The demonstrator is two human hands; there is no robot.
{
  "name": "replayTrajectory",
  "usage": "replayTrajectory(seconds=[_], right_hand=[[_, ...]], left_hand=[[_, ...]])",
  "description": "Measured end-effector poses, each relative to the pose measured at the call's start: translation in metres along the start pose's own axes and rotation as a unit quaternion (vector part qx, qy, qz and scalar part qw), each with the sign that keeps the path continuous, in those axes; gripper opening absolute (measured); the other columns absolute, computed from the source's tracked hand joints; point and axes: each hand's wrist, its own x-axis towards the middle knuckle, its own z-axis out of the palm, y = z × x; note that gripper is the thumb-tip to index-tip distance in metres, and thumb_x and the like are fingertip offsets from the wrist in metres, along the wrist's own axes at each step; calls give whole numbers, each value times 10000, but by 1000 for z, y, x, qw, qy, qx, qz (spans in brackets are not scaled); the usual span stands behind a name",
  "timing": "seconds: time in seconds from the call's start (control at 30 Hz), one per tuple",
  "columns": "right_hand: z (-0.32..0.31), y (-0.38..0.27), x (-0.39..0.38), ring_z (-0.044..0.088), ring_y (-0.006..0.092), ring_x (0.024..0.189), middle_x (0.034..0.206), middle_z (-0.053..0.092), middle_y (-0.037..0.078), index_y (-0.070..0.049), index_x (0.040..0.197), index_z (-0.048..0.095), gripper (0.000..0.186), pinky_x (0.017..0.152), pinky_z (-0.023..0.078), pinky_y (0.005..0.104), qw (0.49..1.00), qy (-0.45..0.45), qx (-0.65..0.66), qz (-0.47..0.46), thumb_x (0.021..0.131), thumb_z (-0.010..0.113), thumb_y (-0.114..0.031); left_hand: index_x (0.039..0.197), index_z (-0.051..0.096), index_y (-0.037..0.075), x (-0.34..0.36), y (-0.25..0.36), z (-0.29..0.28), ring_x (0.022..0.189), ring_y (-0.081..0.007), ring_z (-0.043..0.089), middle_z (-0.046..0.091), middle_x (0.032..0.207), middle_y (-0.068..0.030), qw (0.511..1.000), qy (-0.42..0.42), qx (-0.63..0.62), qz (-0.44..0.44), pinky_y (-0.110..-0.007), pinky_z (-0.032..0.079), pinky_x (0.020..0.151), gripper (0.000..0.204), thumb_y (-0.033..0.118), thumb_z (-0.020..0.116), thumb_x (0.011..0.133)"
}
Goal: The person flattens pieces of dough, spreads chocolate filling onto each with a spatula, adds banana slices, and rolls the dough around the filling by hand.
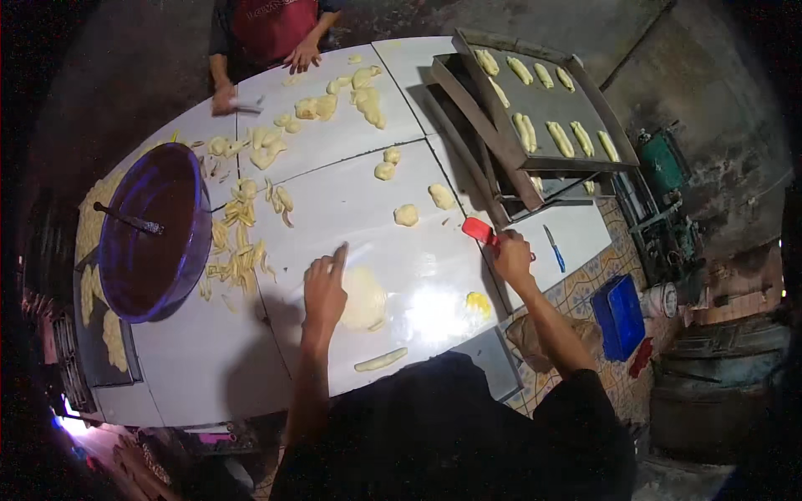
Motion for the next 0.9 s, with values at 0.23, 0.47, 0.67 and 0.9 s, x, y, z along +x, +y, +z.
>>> replayTrajectory(seconds=[0.23,0.47,0.67,0.9], right_hand=[[39,11,-18,625,281,627,737,645,153,-1,1200,685,351,601,490,402,981,54,188,7,856,720,-60],[31,-98,32,700,259,789,1000,692,214,47,1029,685,156,628,526,371,972,-74,185,-122,883,676,-7],[-66,-281,66,710,183,949,1002,728,152,38,1217,664,284,674,603,347,879,-245,360,-195,937,672,-11],[5,-560,142,695,421,907,1004,705,248,5,1053,726,206,819,564,500,762,-232,116,-593,878,642,-66]], left_hand=[[1398,560,58,-181,-62,26,1149,-355,579,620,1203,-184,939,200,66,-271,-469,444,1003,540,-26,616,868],[1429,557,123,-256,-65,34,1096,-403,594,615,1193,-207,867,145,103,-465,-506,470,907,593,-26,650,863],[1396,592,110,-219,-32,-14,1088,-403,581,591,1187,-202,847,209,135,-470,-523,473,914,649,-46,678,772],[1346,662,103,-214,-32,-20,973,-351,595,607,1055,-150,862,256,162,-406,-496,480,855,561,75,610,788]])
